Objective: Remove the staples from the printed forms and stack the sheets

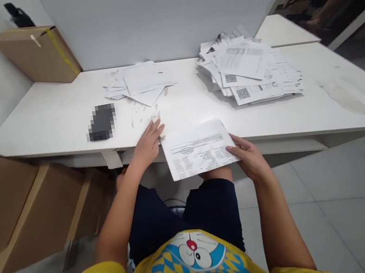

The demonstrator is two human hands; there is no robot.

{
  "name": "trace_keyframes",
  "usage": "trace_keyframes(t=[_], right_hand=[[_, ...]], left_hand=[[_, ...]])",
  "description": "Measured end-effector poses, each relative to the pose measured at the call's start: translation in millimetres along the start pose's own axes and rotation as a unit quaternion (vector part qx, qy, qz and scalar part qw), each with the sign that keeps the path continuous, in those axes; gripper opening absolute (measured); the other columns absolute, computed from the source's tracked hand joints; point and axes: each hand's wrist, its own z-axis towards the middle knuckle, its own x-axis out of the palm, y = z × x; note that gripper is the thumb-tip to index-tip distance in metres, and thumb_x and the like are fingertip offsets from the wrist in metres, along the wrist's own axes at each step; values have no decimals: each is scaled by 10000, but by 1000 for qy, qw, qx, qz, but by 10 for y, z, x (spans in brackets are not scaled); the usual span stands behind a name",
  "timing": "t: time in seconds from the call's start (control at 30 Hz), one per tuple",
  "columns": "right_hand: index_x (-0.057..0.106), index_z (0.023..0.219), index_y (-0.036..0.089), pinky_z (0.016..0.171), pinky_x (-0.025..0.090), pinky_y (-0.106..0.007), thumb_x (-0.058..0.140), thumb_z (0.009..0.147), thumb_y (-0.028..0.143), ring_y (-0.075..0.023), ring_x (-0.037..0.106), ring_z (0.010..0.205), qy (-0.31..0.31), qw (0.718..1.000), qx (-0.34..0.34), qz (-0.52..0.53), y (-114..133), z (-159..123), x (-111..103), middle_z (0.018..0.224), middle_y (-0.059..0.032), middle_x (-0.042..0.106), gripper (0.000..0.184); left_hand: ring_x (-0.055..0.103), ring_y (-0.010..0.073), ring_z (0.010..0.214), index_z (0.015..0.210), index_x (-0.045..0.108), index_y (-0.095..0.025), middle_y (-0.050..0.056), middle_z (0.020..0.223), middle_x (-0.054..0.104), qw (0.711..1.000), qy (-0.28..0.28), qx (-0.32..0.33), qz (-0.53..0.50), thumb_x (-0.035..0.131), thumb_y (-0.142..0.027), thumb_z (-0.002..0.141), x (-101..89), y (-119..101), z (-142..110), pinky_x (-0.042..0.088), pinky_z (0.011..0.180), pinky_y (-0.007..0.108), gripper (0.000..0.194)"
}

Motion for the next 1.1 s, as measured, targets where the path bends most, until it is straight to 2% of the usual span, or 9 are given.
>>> trace_keyframes(t=[0.2,0.33,0.47,0.57,0.63,0.7,0.87,1.0,1.1], right_hand=[[722,1236,226,904,584,-474,877,624,499,-313,723,1018,-16,1000,-18,4,47,82,138,1084,-76,795,687],[748,1097,205,842,582,-431,828,656,501,-281,717,931,-37,997,-54,-37,170,102,77,986,-70,793,537],[721,1025,203,735,586,-344,781,684,408,-222,692,863,-167,978,-125,-26,442,251,-195,923,-37,754,402],[665,1005,218,720,606,-297,678,760,315,-185,678,929,-273,944,-174,61,690,629,-296,978,-24,712,265],[623,992,213,789,624,-296,591,809,212,-158,661,992,-297,930,-177,124,857,993,-252,1038,-32,696,186],[591,1045,205,875,629,-315,503,837,107,-130,653,995,-327,912,-162,186,1026,1372,-149,1102,-44,681,246],[527,1230,246,963,627,-455,488,892,125,-180,662,1080,-340,919,-79,186,1322,1971,108,1197,-64,641,362],[401,1428,213,1146,486,-499,582,897,275,-256,506,1375,-369,924,-46,93,1120,1928,235,1456,-140,478,564],[270,1537,212,1240,338,-486,581,892,346,-292,220,1552,-432,888,-140,-70,756,1747,297,1615,-182,188,729]], left_hand=[[201,237,1598,1602,368,-248,10,1691,312,994,-12,40,103,328,32,841,17,164,66,264,1296,506,812],[275,251,1577,1585,397,-207,47,1691,317,993,-16,41,114,324,23,827,-26,188,86,305,1279,480,796],[284,262,1577,1583,381,-192,77,1707,277,994,-23,45,101,326,9,820,-54,180,112,317,1266,493,790],[292,262,1574,1582,373,-199,81,1712,263,995,-15,48,82,333,0,811,-84,178,129,335,1255,496,798],[292,262,1574,1581,374,-197,80,1713,259,997,-10,44,69,338,-5,805,-107,192,140,329,1258,495,801],[295,256,1573,1576,380,-183,86,1712,258,998,-7,43,56,333,-2,799,-125,216,152,320,1265,484,800],[338,258,1554,1575,392,-196,80,1703,290,998,-14,48,43,335,7,790,-82,266,125,359,1242,478,813],[429,319,1493,1649,230,-196,116,1733,175,997,-48,19,52,367,-12,817,-6,297,75,427,1177,503,863],[482,313,1455,1666,-32,-131,183,1729,128,999,-34,-19,25,416,-61,825,-112,351,230,439,1164,453,956]])
